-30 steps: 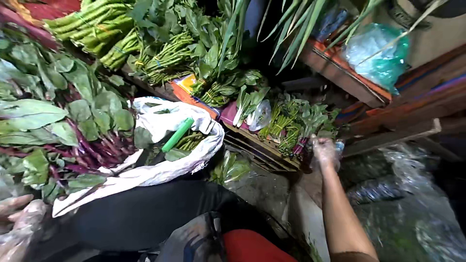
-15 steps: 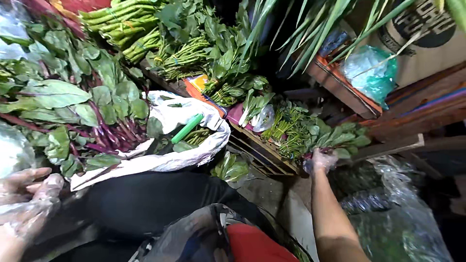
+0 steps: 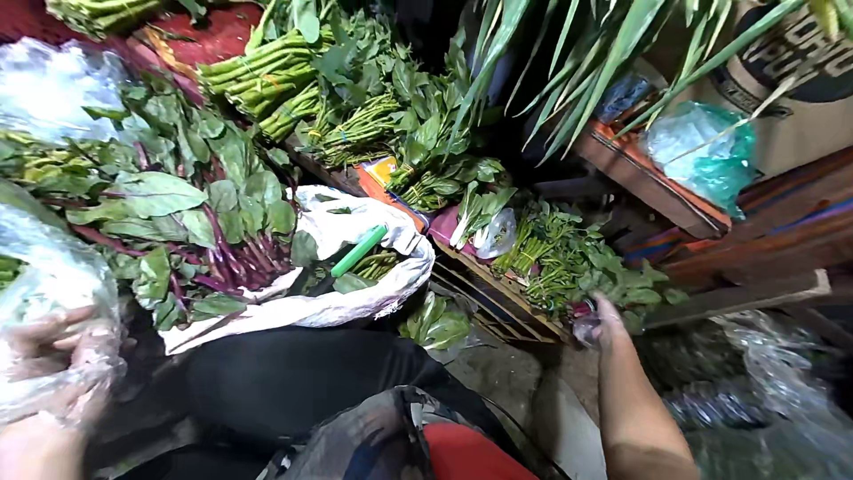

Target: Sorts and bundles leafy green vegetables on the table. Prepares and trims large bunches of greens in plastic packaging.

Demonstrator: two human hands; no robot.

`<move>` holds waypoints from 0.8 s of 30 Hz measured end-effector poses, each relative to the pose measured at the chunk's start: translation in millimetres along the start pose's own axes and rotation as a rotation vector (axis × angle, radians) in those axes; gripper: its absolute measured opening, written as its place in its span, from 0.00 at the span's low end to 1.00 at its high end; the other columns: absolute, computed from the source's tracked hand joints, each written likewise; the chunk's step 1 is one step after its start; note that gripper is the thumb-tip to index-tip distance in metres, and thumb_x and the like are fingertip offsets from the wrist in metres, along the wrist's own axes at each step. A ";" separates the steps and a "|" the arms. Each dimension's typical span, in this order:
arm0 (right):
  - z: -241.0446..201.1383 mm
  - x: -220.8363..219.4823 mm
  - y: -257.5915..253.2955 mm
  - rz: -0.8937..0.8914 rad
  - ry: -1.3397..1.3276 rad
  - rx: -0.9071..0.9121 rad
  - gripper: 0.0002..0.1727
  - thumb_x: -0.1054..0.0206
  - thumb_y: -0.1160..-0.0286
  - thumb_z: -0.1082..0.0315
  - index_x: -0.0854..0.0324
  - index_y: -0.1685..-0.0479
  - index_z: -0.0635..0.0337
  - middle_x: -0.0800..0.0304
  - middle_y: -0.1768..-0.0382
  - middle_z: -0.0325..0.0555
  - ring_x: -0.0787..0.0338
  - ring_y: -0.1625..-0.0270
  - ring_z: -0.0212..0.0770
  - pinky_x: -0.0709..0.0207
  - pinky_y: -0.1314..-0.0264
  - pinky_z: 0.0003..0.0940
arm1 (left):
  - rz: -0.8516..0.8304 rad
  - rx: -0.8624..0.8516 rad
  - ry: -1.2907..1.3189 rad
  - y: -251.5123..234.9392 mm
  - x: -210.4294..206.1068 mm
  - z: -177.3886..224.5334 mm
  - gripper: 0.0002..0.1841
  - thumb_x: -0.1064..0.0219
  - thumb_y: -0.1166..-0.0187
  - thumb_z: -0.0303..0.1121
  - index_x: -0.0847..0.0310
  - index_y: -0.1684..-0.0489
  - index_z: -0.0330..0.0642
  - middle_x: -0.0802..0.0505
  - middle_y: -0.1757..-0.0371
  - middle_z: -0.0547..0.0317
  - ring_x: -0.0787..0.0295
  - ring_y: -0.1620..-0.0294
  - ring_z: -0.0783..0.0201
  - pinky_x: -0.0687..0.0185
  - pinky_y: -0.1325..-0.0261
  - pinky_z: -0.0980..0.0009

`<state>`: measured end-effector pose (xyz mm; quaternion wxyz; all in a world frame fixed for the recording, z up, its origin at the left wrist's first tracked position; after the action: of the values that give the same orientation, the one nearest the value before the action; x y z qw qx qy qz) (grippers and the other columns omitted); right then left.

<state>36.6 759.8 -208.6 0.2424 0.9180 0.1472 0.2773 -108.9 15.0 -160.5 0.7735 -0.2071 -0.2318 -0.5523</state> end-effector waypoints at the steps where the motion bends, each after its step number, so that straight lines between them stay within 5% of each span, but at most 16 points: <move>1: -0.5 4.7 7.2 -0.016 -0.071 -0.018 0.25 0.43 0.15 0.48 0.29 0.33 0.58 0.21 0.55 0.49 0.20 0.60 0.41 0.23 0.59 0.43 | 0.018 -0.047 -0.007 -2.1 0.6 14.1 0.24 0.42 0.14 0.33 0.34 0.27 0.22 0.16 0.54 0.42 0.20 0.63 0.74 0.19 0.53 0.75; 6: -12.5 37.9 21.8 -0.020 -0.272 -0.043 0.19 0.49 0.14 0.45 0.30 0.51 0.52 0.21 0.67 0.42 0.18 0.69 0.38 0.19 0.67 0.40 | -0.220 -0.302 -0.099 -27.3 -44.3 122.9 0.26 0.39 0.18 0.38 0.30 0.26 0.29 0.13 0.49 0.32 0.14 0.58 0.51 0.17 0.50 0.50; 9: -26.8 42.0 30.8 0.044 -0.423 0.047 0.16 0.52 0.13 0.46 0.32 0.54 0.49 0.23 0.69 0.38 0.19 0.72 0.33 0.21 0.70 0.32 | -0.477 -0.383 -0.264 -50.3 -112.5 176.3 0.26 0.34 0.17 0.39 0.28 0.21 0.42 0.15 0.32 0.37 0.15 0.36 0.40 0.22 0.34 0.35; 11: -24.1 23.8 44.0 0.078 -0.538 0.129 0.16 0.51 0.11 0.46 0.33 0.44 0.47 0.25 0.62 0.38 0.20 0.66 0.32 0.21 0.65 0.32 | -0.554 -0.453 -0.335 -52.0 -160.1 217.2 0.23 0.32 0.17 0.39 0.22 0.24 0.47 0.22 0.23 0.39 0.22 0.28 0.36 0.28 0.32 0.31; 13: -22.5 -1.9 70.6 0.147 -0.579 0.310 0.18 0.48 0.10 0.60 0.39 0.28 0.53 0.24 0.57 0.41 0.16 0.65 0.33 0.15 0.65 0.32 | -0.591 -0.557 -0.321 -46.4 -203.3 248.6 0.19 0.28 0.22 0.38 0.15 0.32 0.51 0.26 0.18 0.42 0.24 0.25 0.36 0.27 0.31 0.33; 15: -22.5 -25.6 98.9 0.192 -0.552 0.570 0.36 0.46 0.21 0.76 0.57 0.15 0.64 0.26 0.51 0.46 0.14 0.66 0.31 0.12 0.67 0.31 | -0.604 -0.651 -0.330 -39.7 -243.6 271.9 0.20 0.22 0.28 0.38 0.11 0.35 0.55 0.29 0.14 0.41 0.34 0.17 0.32 0.37 0.23 0.30; 17: -22.5 -48.9 120.4 0.155 -0.473 0.773 0.47 0.43 0.33 0.76 0.70 0.14 0.72 0.27 0.50 0.45 0.13 0.67 0.23 0.13 0.64 0.24 | -0.597 -0.720 -0.427 -36.1 -285.4 283.9 0.27 0.19 0.32 0.42 0.14 0.30 0.61 0.33 0.10 0.42 0.54 0.08 0.28 0.63 0.17 0.21; 20: -20.4 -89.5 148.1 -0.013 -0.468 0.854 0.43 0.40 0.34 0.72 0.62 0.21 0.77 0.21 0.57 0.34 0.12 0.67 0.20 0.13 0.63 0.21 | -0.619 -0.714 -0.641 -34.1 -346.7 286.5 0.39 0.20 0.35 0.50 0.28 0.17 0.75 0.50 0.03 0.49 0.75 0.07 0.25 0.81 0.23 0.14; 22: -24.4 -122.7 163.3 -0.164 -0.572 0.797 0.34 0.37 0.35 0.70 0.50 0.30 0.66 0.14 0.65 0.26 0.10 0.70 0.22 0.12 0.67 0.21 | -0.607 -0.663 -0.652 -31.8 -370.2 282.8 0.44 0.19 0.35 0.46 0.36 0.12 0.77 0.59 0.02 0.55 0.82 0.07 0.25 0.80 0.23 0.13; 24: -37.3 -156.2 177.0 -0.320 -0.651 0.786 0.31 0.36 0.33 0.71 0.48 0.32 0.61 0.13 0.67 0.24 0.09 0.71 0.23 0.11 0.68 0.23 | -0.594 -0.620 -0.642 -36.2 -386.8 272.8 0.47 0.21 0.33 0.38 0.42 0.09 0.77 0.62 0.02 0.57 0.83 0.08 0.24 0.75 0.24 0.12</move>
<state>-86.3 561.5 -156.6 -0.0474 0.9442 0.2952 -0.1383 -287.9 454.6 -165.3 0.3765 -0.5098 -0.3311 -0.6991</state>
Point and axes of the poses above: each hand's wrist, its own y-axis away from the middle knuckle, its own x-axis out of the back of the hand, z = x × y, the point moved 5 cm from there along -y, towards the middle knuckle
